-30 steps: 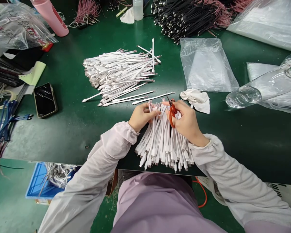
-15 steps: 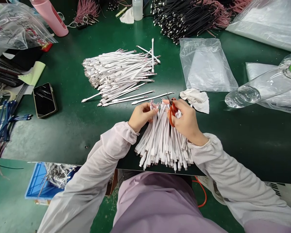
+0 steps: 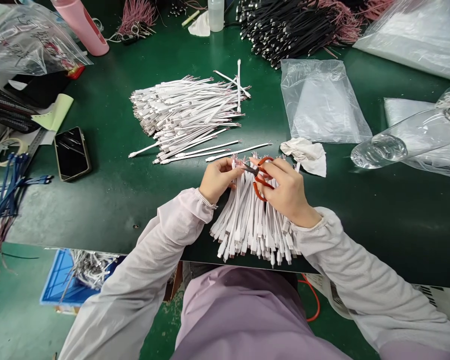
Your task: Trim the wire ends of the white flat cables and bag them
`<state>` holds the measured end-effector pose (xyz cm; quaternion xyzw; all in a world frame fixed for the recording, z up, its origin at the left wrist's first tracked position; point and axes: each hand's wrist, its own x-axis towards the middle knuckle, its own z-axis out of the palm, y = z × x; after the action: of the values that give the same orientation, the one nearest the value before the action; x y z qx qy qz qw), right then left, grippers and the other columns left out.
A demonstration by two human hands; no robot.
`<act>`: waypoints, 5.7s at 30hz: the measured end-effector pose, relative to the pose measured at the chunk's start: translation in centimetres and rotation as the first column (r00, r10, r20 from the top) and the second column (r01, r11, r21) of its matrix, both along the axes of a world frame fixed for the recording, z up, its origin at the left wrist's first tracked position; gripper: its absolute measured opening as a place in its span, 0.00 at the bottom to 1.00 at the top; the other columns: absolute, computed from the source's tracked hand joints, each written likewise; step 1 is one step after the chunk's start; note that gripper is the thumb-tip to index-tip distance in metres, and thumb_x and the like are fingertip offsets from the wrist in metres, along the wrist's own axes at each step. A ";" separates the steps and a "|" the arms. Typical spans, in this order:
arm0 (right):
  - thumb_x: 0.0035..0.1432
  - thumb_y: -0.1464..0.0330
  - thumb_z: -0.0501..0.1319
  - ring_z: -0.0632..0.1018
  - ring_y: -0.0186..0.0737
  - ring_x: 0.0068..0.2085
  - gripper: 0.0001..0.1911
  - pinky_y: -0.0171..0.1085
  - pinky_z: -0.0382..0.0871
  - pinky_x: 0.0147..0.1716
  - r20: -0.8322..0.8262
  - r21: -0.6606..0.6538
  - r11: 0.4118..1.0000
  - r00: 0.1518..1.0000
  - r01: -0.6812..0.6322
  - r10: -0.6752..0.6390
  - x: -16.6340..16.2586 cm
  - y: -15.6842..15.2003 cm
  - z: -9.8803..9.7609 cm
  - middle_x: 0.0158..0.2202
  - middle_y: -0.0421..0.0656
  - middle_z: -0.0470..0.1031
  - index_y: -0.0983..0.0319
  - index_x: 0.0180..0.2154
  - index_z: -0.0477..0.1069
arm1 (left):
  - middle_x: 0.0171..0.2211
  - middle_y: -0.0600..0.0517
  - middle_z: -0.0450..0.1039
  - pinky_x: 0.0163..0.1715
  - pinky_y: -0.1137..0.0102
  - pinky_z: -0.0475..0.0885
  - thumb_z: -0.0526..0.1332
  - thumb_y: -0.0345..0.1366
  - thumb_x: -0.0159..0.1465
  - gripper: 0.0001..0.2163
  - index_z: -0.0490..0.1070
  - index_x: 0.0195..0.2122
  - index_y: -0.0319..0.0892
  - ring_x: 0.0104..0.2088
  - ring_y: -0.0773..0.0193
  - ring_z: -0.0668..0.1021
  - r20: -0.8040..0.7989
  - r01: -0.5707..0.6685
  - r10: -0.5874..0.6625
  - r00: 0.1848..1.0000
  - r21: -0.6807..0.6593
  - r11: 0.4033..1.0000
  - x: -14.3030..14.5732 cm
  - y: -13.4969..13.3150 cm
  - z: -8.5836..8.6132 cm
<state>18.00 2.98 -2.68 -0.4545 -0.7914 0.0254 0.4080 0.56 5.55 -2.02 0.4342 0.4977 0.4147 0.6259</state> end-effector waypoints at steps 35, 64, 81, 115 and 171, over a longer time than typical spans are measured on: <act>0.58 0.72 0.58 0.73 0.40 0.30 0.09 0.39 0.66 0.32 -0.222 -0.143 0.989 0.975 -0.030 -0.003 0.1 0.1 1.0 0.28 0.42 0.72 0.60 0.37 0.76 | 0.33 0.51 0.75 0.26 0.75 0.68 0.74 0.38 0.49 0.14 0.75 0.34 0.37 0.31 0.67 0.78 0.168 0.136 -0.107 0.980 -0.174 0.975 0.0 -0.4 1.1; 0.57 0.71 0.58 0.74 0.42 0.32 0.06 0.41 0.68 0.34 -0.175 -0.198 0.979 0.984 -0.038 0.003 0.0 0.1 0.9 0.30 0.44 0.73 0.60 0.35 0.74 | 0.30 0.52 0.73 0.24 0.75 0.70 0.72 0.33 0.48 0.12 0.74 0.32 0.37 0.29 0.70 0.72 0.131 0.050 -0.038 0.991 -0.091 0.995 0.4 -0.5 0.6; 0.60 0.68 0.57 0.71 0.41 0.28 0.10 0.39 0.67 0.30 -0.145 -0.139 0.990 0.989 -0.015 -0.006 -0.2 0.0 1.1 0.29 0.43 0.72 0.58 0.40 0.77 | 0.28 0.54 0.70 0.22 0.76 0.68 0.73 0.38 0.47 0.14 0.76 0.31 0.37 0.27 0.71 0.69 0.155 0.015 0.004 0.988 -0.116 0.993 0.3 -0.4 0.5; 0.57 0.76 0.55 0.71 0.51 0.41 0.11 0.46 0.64 0.41 0.206 0.024 0.944 0.923 0.328 -0.326 1.5 1.1 0.2 0.35 0.48 0.69 0.60 0.39 0.73 | 0.23 0.57 0.62 0.14 0.77 0.64 0.70 0.38 0.54 0.11 0.68 0.26 0.39 0.21 0.73 0.65 -0.026 -0.009 0.011 1.000 0.069 0.998 0.8 -0.5 -0.1; 0.60 0.68 0.56 0.71 0.40 0.29 0.10 0.39 0.67 0.32 -0.205 -0.122 0.983 0.966 0.134 -0.157 0.7 0.6 1.3 0.26 0.41 0.69 0.60 0.38 0.76 | 0.32 0.50 0.74 0.17 0.78 0.64 0.70 0.38 0.49 0.10 0.75 0.30 0.38 0.27 0.69 0.71 -0.079 0.013 -0.004 0.997 0.113 0.993 0.2 -0.4 0.5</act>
<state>18.67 3.57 -1.38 -0.5272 -0.7050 0.0867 0.4663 0.80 5.17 -1.47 0.4872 0.4956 0.4224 0.5819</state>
